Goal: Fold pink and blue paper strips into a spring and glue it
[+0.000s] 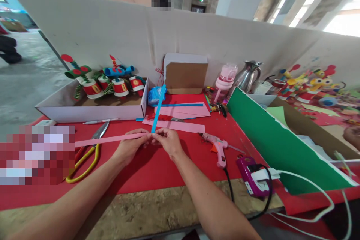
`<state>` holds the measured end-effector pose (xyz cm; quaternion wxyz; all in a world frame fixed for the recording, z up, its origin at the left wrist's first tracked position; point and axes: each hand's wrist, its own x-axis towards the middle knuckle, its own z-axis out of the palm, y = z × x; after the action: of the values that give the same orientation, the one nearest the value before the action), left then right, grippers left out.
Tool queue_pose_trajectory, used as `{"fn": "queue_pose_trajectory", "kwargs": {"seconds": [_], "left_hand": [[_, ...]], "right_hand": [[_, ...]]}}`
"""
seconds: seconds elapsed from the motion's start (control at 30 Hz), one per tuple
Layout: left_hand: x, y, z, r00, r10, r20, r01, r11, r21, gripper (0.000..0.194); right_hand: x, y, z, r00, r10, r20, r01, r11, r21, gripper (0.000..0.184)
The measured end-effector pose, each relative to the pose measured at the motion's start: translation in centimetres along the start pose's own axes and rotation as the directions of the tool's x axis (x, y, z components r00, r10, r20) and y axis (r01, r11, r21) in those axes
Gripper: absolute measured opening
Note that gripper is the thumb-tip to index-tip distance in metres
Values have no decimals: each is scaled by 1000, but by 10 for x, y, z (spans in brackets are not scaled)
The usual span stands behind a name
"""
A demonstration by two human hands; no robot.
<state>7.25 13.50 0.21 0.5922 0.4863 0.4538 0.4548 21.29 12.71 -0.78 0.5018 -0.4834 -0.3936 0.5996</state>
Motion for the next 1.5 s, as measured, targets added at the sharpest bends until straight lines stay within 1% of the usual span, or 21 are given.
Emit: {"fn": "queue_pose_trajectory", "kwargs": {"seconds": [0.1, 0.2, 0.27, 0.37, 0.53, 0.6, 0.7, 0.8, 0.93, 1.1, 1.2, 1.3, 1.37, 1.43, 1.5], "left_hand": [[0, 1, -1, 1000, -10, -18, 10, 1000, 7, 27], [0, 1, -1, 1000, -5, -3, 5, 999, 41, 26], [0, 0, -1, 1000, -4, 16, 3, 998, 67, 25], [-1, 0, -1, 999, 3, 39, -5, 999, 54, 24], [1, -1, -2, 996, 9, 94, -13, 999, 42, 24], [2, -2, -2, 996, 11, 89, -15, 999, 39, 23], [3, -3, -3, 996, 32, 79, -35, 999, 31, 22], [3, -3, -2, 996, 37, 80, -39, 999, 25, 21], [3, -3, -2, 997, 6, 82, -7, 1000, 14, 23], [3, -3, -4, 992, -42, 119, 38, 999, 33, 27], [4, -3, -4, 991, -77, 112, 76, 997, 11, 30], [3, -3, -3, 993, -67, 101, 72, 996, -43, 31], [3, -3, -3, 995, -48, 86, 55, 996, -73, 30], [3, -2, -3, 997, -35, 62, 41, 995, -93, 29], [3, -1, -3, 999, -25, 49, 30, 994, -106, 28]], "right_hand": [[0, -3, -4, 998, 33, 47, -32, 999, -22, 36], [0, -5, -8, 996, 42, 74, -39, 998, -39, 34], [1, -5, -9, 996, 51, 73, -49, 998, -35, 33], [1, -5, -8, 997, 64, 53, -62, 998, -30, 31], [0, -4, -4, 1000, -16, -20, 15, 998, -68, 27], [0, -3, -3, 999, -32, -10, 31, 997, -74, 27], [-1, -1, -2, 999, -21, 37, 22, 999, -35, 29], [-1, 0, -1, 999, -40, 33, 41, 998, -36, 30], [0, 1, 0, 997, -83, 2, 83, 995, -63, 25], [-1, -1, -2, 998, -52, 30, 54, 997, -57, 22], [-1, -1, -1, 998, -69, 3, 69, 995, -70, 22], [-2, 1, 3, 990, -116, -82, 110, 991, -71, 20], [-3, 2, 5, 984, -135, -112, 127, 989, -77, 20], [-3, 3, 6, 984, -134, -113, 124, 988, -95, 21], [-3, 3, 5, 990, -120, -76, 113, 989, -98, 22]]}}
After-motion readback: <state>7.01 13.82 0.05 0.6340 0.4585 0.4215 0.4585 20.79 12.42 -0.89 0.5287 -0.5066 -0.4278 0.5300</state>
